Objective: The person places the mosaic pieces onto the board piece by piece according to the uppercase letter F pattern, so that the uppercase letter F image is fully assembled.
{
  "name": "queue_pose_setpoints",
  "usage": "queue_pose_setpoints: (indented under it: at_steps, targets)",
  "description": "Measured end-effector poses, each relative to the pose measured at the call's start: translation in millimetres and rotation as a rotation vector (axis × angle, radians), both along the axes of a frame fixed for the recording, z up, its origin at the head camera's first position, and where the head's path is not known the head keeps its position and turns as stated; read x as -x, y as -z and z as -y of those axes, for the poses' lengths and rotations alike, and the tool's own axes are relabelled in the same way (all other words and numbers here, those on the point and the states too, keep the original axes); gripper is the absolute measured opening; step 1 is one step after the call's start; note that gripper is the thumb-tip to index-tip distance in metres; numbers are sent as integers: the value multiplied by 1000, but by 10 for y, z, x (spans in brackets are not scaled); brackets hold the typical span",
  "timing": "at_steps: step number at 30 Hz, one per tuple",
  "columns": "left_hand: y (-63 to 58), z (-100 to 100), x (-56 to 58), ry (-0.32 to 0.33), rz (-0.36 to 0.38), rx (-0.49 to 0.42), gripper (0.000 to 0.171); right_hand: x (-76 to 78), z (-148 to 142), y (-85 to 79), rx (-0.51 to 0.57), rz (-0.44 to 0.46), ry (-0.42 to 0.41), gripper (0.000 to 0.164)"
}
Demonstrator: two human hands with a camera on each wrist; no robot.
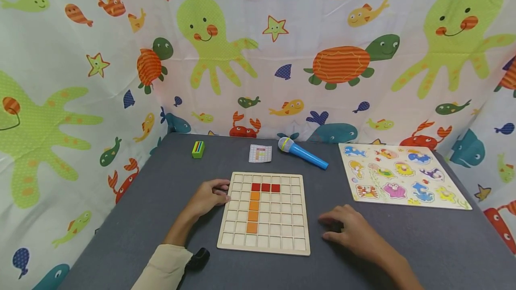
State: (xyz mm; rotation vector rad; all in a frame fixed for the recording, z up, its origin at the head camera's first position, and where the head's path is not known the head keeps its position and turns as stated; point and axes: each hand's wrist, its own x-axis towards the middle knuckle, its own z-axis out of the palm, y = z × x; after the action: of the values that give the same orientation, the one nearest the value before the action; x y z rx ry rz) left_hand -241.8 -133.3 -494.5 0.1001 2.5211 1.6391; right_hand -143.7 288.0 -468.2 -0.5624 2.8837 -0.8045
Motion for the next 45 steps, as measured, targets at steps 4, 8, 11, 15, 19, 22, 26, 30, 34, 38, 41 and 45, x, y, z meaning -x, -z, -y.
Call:
queue_pose_setpoints:
  at_steps: [4, 8, 11, 15, 19, 22, 26, 30, 34, 38, 41, 45]
  targets:
    - [2, -3, 4, 2, 1, -2, 52, -35, -121, -9, -34, 2, 49, 39]
    - [0, -4, 9, 1, -2, -6, 51, -58, -233, 3, -53, -1, 74, 39]
    - [-2, -6, 9, 2, -5, -5, 52, -75, -301, 14, -55, 3, 83, 39]
    - [1, -5, 6, 1, -2, -5, 52, -95, -363, 11, -66, 37, 106, 40]
    - [12, 3, 10, -1, 0, -11, 52, -99, -404, -3, -75, 78, 118, 40]
    - [17, 6, 16, 0, 0, -11, 52, -103, -423, -7, -86, 81, 122, 39]
    - [18, 3, 20, 0, 5, -10, 52, -111, -446, -8, -101, 77, 123, 36]
    - [16, -1, 19, -2, 9, -8, 52, -105, -469, -8, -106, 82, 113, 32]
    - [4, -9, 14, 0, 7, -7, 52, -95, -479, -9, -114, 94, 109, 28]
    - [-8, -12, 6, -1, 11, -15, 52, -93, -480, -10, -122, 95, 102, 26]
    - [-12, -9, 1, -2, 11, -15, 52, -91, -478, -6, -129, 90, 102, 25]
    - [-6, -7, 3, 4, 3, -7, 52, -92, -470, -3, -132, 86, 106, 24]
